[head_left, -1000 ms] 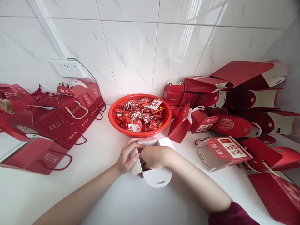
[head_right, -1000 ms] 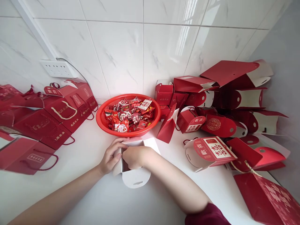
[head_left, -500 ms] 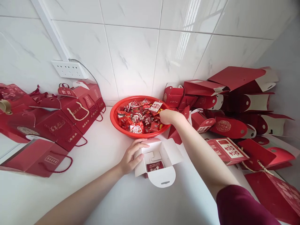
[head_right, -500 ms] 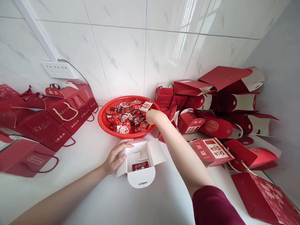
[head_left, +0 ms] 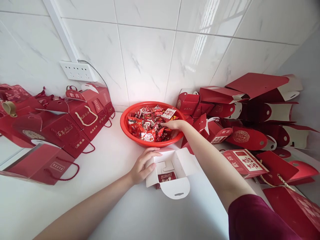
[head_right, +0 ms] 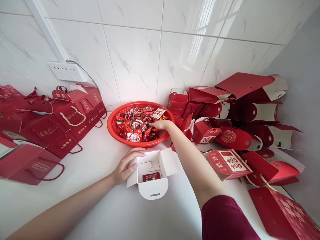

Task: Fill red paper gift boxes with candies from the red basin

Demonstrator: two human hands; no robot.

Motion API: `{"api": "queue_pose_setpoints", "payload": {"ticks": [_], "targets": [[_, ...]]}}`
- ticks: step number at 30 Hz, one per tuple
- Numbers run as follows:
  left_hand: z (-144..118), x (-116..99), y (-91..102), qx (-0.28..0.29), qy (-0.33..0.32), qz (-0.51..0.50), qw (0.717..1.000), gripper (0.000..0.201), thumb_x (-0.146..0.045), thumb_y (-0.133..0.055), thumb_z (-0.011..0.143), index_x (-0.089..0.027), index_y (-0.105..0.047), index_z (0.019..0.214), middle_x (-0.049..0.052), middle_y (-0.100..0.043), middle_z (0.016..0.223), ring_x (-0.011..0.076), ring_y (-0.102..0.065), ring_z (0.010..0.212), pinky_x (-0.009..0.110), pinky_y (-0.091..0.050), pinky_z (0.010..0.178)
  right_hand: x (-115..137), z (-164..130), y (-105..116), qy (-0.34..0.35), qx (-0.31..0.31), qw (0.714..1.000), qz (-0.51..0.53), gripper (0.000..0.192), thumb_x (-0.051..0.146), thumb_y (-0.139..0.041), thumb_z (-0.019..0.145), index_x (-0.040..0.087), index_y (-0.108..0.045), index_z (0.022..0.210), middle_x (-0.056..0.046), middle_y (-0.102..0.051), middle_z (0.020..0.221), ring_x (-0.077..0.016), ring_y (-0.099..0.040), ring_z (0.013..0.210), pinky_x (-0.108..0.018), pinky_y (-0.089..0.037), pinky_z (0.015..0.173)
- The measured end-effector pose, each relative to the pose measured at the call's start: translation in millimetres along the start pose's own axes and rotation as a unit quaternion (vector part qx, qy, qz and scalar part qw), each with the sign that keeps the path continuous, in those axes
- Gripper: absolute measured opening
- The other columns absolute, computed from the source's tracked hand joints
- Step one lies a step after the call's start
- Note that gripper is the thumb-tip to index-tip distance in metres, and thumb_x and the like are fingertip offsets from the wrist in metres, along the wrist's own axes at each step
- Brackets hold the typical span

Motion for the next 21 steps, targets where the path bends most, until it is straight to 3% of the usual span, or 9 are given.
{"api": "queue_pose_setpoints", "payload": {"ticks": [4,9,12,16,21], "targets": [[0.5,0.5,-0.4,0.003,0.000,-0.002,1.000,0.036,-0.039,-0.049,0.094,-0.021,-0.060,0.123,0.014,-0.049,0.135,0.0303,-0.047,0.127,0.046,-0.037,0.108,-5.9,-6.0,2.0,-0.064,0.051,0.996,0.044,0.061,0.060,-0.050,0.091,0.014,-0.047,0.130,-0.018,-0.068,0.109,-0.0229,-0.071,0.076,-0.038,-0.060,0.067],[0.2,2.1,-0.7,0.004,0.003,-0.004,1.000,0.036,-0.039,-0.049,0.094,-0.022,-0.060,0.124,0.014,-0.049,0.136,0.0303,-0.047,0.127,0.045,-0.037,0.108,-3.9,-12.1,0.9,-0.058,0.099,0.992,0.055,0.064,0.067,-0.044,0.089,0.017,-0.050,0.128,-0.020,-0.060,0.128,-0.0223,-0.072,0.077,-0.039,-0.060,0.069],[-0.3,2.7,-1.0,0.005,0.005,-0.008,1.000,0.037,-0.039,-0.049,0.094,-0.022,-0.060,0.125,0.013,-0.048,0.136,0.0302,-0.046,0.128,0.044,-0.036,0.108,0.2,-13.2,-1.1,-0.051,0.118,0.992,0.002,0.051,0.050,-0.061,0.085,0.019,-0.055,0.125,-0.015,-0.058,0.132,-0.0215,-0.070,0.082,-0.037,-0.060,0.073],[0.0,2.3,-1.3,0.005,0.006,-0.009,1.000,0.037,-0.039,-0.050,0.094,-0.022,-0.060,0.125,0.013,-0.048,0.135,0.0300,-0.046,0.128,0.044,-0.036,0.108,6.7,-12.1,-10.7,-0.050,0.148,0.987,-0.040,0.054,0.024,-0.081,0.065,0.020,-0.064,0.117,-0.007,-0.068,0.115,-0.0219,-0.068,0.088,-0.032,-0.058,0.077],[1.1,2.3,-1.4,0.006,0.009,-0.009,1.000,0.036,-0.039,-0.049,0.094,-0.022,-0.060,0.124,0.013,-0.049,0.135,0.0299,-0.047,0.127,0.044,-0.036,0.108,4.5,-9.8,-23.5,-0.035,0.144,0.989,-0.019,0.052,0.011,-0.080,0.056,0.017,-0.065,0.106,-0.002,-0.070,0.079,-0.0194,-0.068,0.069,-0.033,-0.060,0.067]]}}
Point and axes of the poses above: each hand's wrist, its own z-axis towards the middle knuckle, its own y-axis out of the back of the hand, x = y × z, the point moved 3 cm from there along z, towards the middle knuckle
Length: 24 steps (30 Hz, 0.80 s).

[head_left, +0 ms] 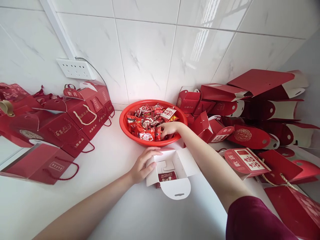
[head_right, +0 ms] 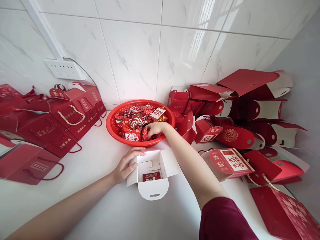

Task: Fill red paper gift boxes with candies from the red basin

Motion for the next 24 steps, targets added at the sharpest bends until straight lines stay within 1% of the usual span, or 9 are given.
{"api": "queue_pose_setpoints", "payload": {"ticks": [2,4,9,13,16,18,20,22,24], "targets": [[0.1,-0.1,0.0,0.001,-0.001,-0.002,1.000,0.037,-0.040,-0.049,0.094,-0.022,-0.059,0.124,0.013,-0.049,0.135,0.0298,-0.047,0.127,0.044,-0.036,0.108,-1.2,-1.4,0.3,0.027,-0.018,0.999,0.042,0.048,0.009,-0.075,0.059,0.017,-0.064,0.106,-0.001,-0.069,0.078,-0.0193,-0.068,0.071,-0.034,-0.061,0.068],[-0.1,-0.3,-0.2,0.003,0.000,-0.003,1.000,0.037,-0.040,-0.048,0.094,-0.022,-0.059,0.124,0.013,-0.048,0.135,0.0298,-0.046,0.127,0.044,-0.036,0.108,-0.1,-5.8,3.2,0.067,-0.039,0.992,0.095,0.045,0.009,-0.072,0.064,0.018,-0.062,0.107,-0.001,-0.070,0.084,-0.0191,-0.068,0.079,-0.035,-0.062,0.073],[-0.2,-1.1,-0.1,0.001,-0.007,-0.003,1.000,0.037,-0.040,-0.048,0.094,-0.021,-0.059,0.124,0.014,-0.049,0.134,0.0298,-0.047,0.127,0.045,-0.036,0.108,9.5,-22.6,10.2,0.189,-0.105,0.955,0.204,0.046,0.017,-0.069,0.073,0.023,-0.054,0.117,0.000,-0.069,0.094,-0.0171,-0.066,0.095,-0.040,-0.061,0.085],[0.0,-0.5,-0.5,0.004,-0.009,-0.004,1.000,0.036,-0.039,-0.048,0.095,-0.022,-0.059,0.124,0.013,-0.049,0.134,0.0295,-0.047,0.127,0.045,-0.036,0.108,12.9,-30.8,12.2,0.267,-0.160,0.915,0.259,0.035,0.039,-0.062,0.084,0.021,-0.059,0.114,-0.006,-0.070,0.111,-0.0220,-0.065,0.106,-0.038,-0.058,0.090],[-0.2,0.0,-0.8,0.001,-0.005,-0.006,1.000,0.037,-0.040,-0.048,0.095,-0.022,-0.059,0.124,0.013,-0.049,0.134,0.0300,-0.047,0.127,0.045,-0.037,0.108,11.6,-31.3,16.5,0.290,-0.191,0.892,0.289,0.048,0.059,-0.046,0.090,0.017,-0.065,0.104,-0.011,-0.069,0.118,-0.0252,-0.062,0.115,-0.035,-0.054,0.093],[-0.4,-0.2,-1.1,0.001,-0.005,-0.006,1.000,0.037,-0.040,-0.047,0.095,-0.022,-0.059,0.125,0.014,-0.049,0.134,0.0301,-0.047,0.127,0.046,-0.037,0.107,10.5,-29.9,19.6,0.304,-0.185,0.884,0.303,0.059,0.068,-0.039,0.089,0.017,-0.068,0.098,-0.012,-0.070,0.115,-0.0255,-0.063,0.115,-0.035,-0.053,0.095],[-0.5,-0.6,-1.3,0.002,-0.007,-0.005,1.000,0.038,-0.041,-0.047,0.095,-0.022,-0.059,0.125,0.014,-0.050,0.134,0.0302,-0.047,0.126,0.046,-0.037,0.107,9.3,-28.9,22.7,0.328,-0.196,0.871,0.310,0.063,0.072,-0.039,0.087,0.017,-0.068,0.095,-0.012,-0.072,0.110,-0.0251,-0.065,0.110,-0.036,-0.052,0.095],[-0.6,-1.1,-1.3,0.002,-0.009,-0.001,1.000,0.038,-0.041,-0.046,0.095,-0.022,-0.059,0.125,0.014,-0.050,0.134,0.0302,-0.047,0.126,0.046,-0.037,0.107,7.3,-28.2,24.3,0.333,-0.248,0.868,0.272,0.061,0.073,-0.042,0.086,0.018,-0.067,0.095,-0.011,-0.072,0.107,-0.0235,-0.067,0.106,-0.034,-0.052,0.094],[-0.6,-1.4,-1.0,0.002,-0.009,0.002,1.000,0.038,-0.042,-0.046,0.095,-0.022,-0.059,0.125,0.014,-0.050,0.134,0.0301,-0.047,0.127,0.046,-0.037,0.108,5.9,-26.8,22.6,0.314,-0.304,0.882,0.178,0.056,0.069,-0.041,0.089,0.019,-0.065,0.098,-0.010,-0.071,0.109,-0.0213,-0.067,0.103,-0.032,-0.052,0.092]]}}
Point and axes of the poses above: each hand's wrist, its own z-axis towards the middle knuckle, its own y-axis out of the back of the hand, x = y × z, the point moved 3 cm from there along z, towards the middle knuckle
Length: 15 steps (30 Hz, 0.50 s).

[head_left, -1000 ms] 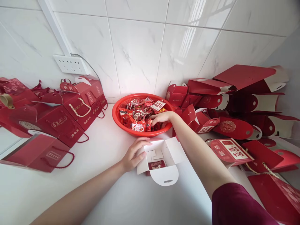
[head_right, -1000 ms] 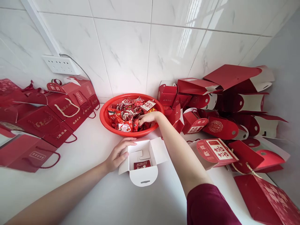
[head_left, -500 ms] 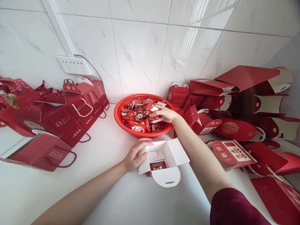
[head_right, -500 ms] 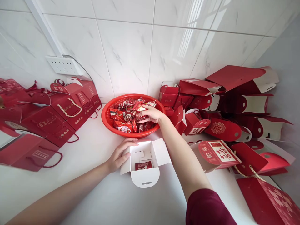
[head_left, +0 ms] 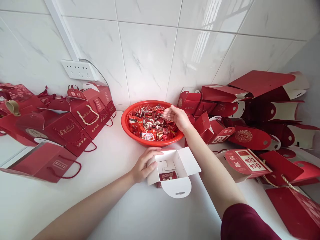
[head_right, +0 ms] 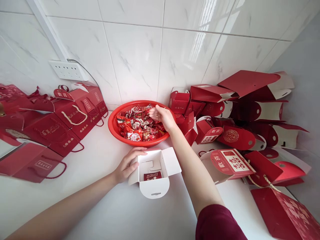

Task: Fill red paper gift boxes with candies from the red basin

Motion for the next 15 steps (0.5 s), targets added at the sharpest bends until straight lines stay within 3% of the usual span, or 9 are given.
{"api": "queue_pose_setpoints", "payload": {"ticks": [3,9,11,15], "targets": [[-0.2,0.0,0.5,-0.001,0.002,-0.001,1.000,0.038,-0.041,-0.047,0.095,-0.022,-0.059,0.125,0.013,-0.050,0.134,0.0297,-0.047,0.127,0.045,-0.036,0.108,-5.7,-0.8,-6.3,-0.002,0.020,0.992,-0.126,0.047,0.058,-0.042,0.093,0.018,-0.065,0.097,-0.010,-0.071,0.107,-0.0194,-0.067,0.097,-0.031,-0.052,0.089],[-0.4,1.9,0.6,-0.004,0.008,-0.003,1.000,0.037,-0.040,-0.047,0.095,-0.022,-0.059,0.125,0.013,-0.049,0.134,0.0300,-0.046,0.128,0.045,-0.037,0.108,-22.8,3.7,-13.3,-0.053,0.098,0.964,-0.242,0.017,0.028,-0.061,0.084,0.015,-0.069,0.078,-0.008,-0.072,0.089,-0.0207,-0.064,0.092,-0.035,-0.047,0.094],[-0.4,2.5,0.6,-0.006,0.010,-0.002,1.000,0.037,-0.040,-0.047,0.095,-0.023,-0.059,0.125,0.013,-0.049,0.134,0.0299,-0.046,0.128,0.045,-0.037,0.108,-25.2,3.6,-14.5,-0.064,0.134,0.955,-0.256,0.009,0.021,-0.065,0.081,0.014,-0.070,0.083,-0.007,-0.072,0.093,-0.0194,-0.063,0.092,-0.034,-0.046,0.094],[-0.4,2.9,0.4,-0.006,0.014,-0.003,1.000,0.037,-0.040,-0.047,0.095,-0.023,-0.060,0.125,0.013,-0.049,0.134,0.0300,-0.046,0.128,0.045,-0.037,0.108,-23.1,-0.4,-17.3,-0.070,0.206,0.951,-0.220,0.023,0.017,-0.065,0.080,0.015,-0.071,0.102,-0.005,-0.073,0.097,-0.0153,-0.064,0.084,-0.029,-0.051,0.084]]}}
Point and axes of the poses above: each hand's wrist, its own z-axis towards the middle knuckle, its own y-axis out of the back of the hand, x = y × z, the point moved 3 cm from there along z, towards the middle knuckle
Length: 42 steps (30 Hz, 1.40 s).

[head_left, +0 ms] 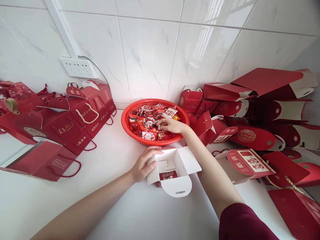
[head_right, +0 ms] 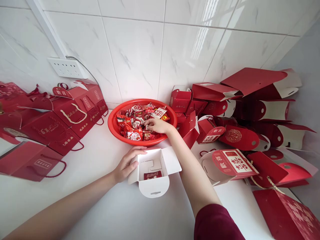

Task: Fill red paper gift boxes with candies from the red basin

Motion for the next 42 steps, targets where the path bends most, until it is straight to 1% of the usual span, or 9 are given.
{"api": "queue_pose_setpoints", "payload": {"ticks": [5,13,21,24,30,33,36,39,42], "targets": [[0.5,-0.8,-0.2,0.002,-0.008,-0.002,1.000,0.037,-0.039,-0.047,0.095,-0.021,-0.059,0.125,0.014,-0.049,0.134,0.0299,-0.047,0.127,0.044,-0.036,0.108,0.1,-2.2,1.1,0.034,-0.008,0.997,0.068,0.024,0.021,-0.069,0.075,0.015,-0.074,0.098,-0.006,-0.072,0.095,-0.0156,-0.063,0.076,-0.027,-0.054,0.069],[0.4,-4.4,2.0,0.004,-0.027,-0.004,1.000,0.037,-0.040,-0.052,0.092,-0.023,-0.061,0.124,0.013,-0.051,0.136,0.0311,-0.048,0.128,0.045,-0.037,0.108,4.2,-19.0,16.4,0.096,-0.221,0.951,0.194,0.031,0.039,-0.075,0.070,0.020,-0.062,0.090,-0.002,-0.063,0.090,-0.0124,-0.058,0.071,-0.025,-0.050,0.062],[2.7,-5.2,1.6,-0.016,-0.045,0.006,0.999,0.042,-0.036,-0.055,0.090,-0.021,-0.056,0.129,0.014,-0.055,0.136,0.0296,-0.052,0.126,0.044,-0.043,0.106,16.6,-65.8,3.1,0.104,-0.214,0.931,0.275,0.031,0.040,-0.078,0.072,0.020,-0.058,0.083,0.003,-0.055,0.078,-0.0091,-0.049,0.063,-0.022,-0.043,0.058],[5.6,-15.9,7.4,-0.024,-0.062,0.092,0.994,0.048,-0.031,-0.055,0.089,-0.020,-0.049,0.135,0.014,-0.059,0.133,0.0265,-0.060,0.117,0.039,-0.050,0.097,19.1,-75.2,-1.5,0.129,-0.210,0.928,0.281,0.027,0.039,-0.076,0.076,0.019,-0.058,0.081,0.003,-0.054,0.075,-0.0090,-0.047,0.062,-0.022,-0.039,0.058],[32.7,-86.9,30.0,-0.060,-0.267,0.430,0.860,0.014,-0.019,-0.065,0.080,-0.022,-0.068,0.093,0.000,-0.076,0.087,0.0168,-0.069,0.072,0.027,-0.051,0.065,24.9,-76.9,-2.0,0.130,-0.205,0.928,0.283,0.027,0.039,-0.077,0.075,0.019,-0.059,0.078,0.002,-0.056,0.076,-0.0099,-0.048,0.065,-0.023,-0.040,0.061],[62.2,-125.7,40.4,-0.124,-0.212,0.420,0.874,0.007,-0.019,-0.061,0.083,-0.020,-0.068,0.081,-0.002,-0.074,0.075,0.0129,-0.066,0.065,0.024,-0.046,0.058,29.2,-75.2,-2.0,0.132,-0.193,0.928,0.290,0.024,0.036,-0.078,0.074,0.018,-0.062,0.078,0.001,-0.060,0.078,-0.0103,-0.052,0.067,-0.024,-0.043,0.064],[90.6,-142.7,45.4,-0.129,-0.068,0.384,0.912,0.016,-0.028,-0.058,0.089,-0.021,-0.068,0.080,-0.004,-0.071,0.073,0.0096,-0.061,0.058,0.022,-0.043,0.054,31.2,-74.8,-2.3,0.137,-0.181,0.931,0.287,0.022,0.035,-0.078,0.074,0.018,-0.064,0.079,0.000,-0.063,0.079,-0.0111,-0.055,0.071,-0.025,-0.046,0.069],[107.0,-131.3,46.7,-0.067,0.057,0.347,0.934,0.023,-0.038,-0.054,0.092,-0.022,-0.070,0.086,-0.003,-0.071,0.075,0.0120,-0.063,0.064,0.022,-0.043,0.057,26.1,-73.5,0.3,0.128,-0.218,0.924,0.286,0.022,0.036,-0.076,0.076,0.019,-0.063,0.079,0.001,-0.061,0.074,-0.0101,-0.054,0.063,-0.024,-0.047,0.062],[114.1,-99.2,47.1,0.003,0.102,0.345,0.933,0.023,-0.042,-0.055,0.090,-0.024,-0.069,0.084,-0.003,-0.072,0.078,0.0147,-0.063,0.070,0.024,-0.041,0.060,14.8,-70.2,5.8,0.109,-0.319,0.894,0.297,0.022,0.036,-0.074,0.077,0.020,-0.060,0.082,0.002,-0.060,0.072,-0.0105,-0.057,0.061,-0.024,-0.050,0.058]]}}
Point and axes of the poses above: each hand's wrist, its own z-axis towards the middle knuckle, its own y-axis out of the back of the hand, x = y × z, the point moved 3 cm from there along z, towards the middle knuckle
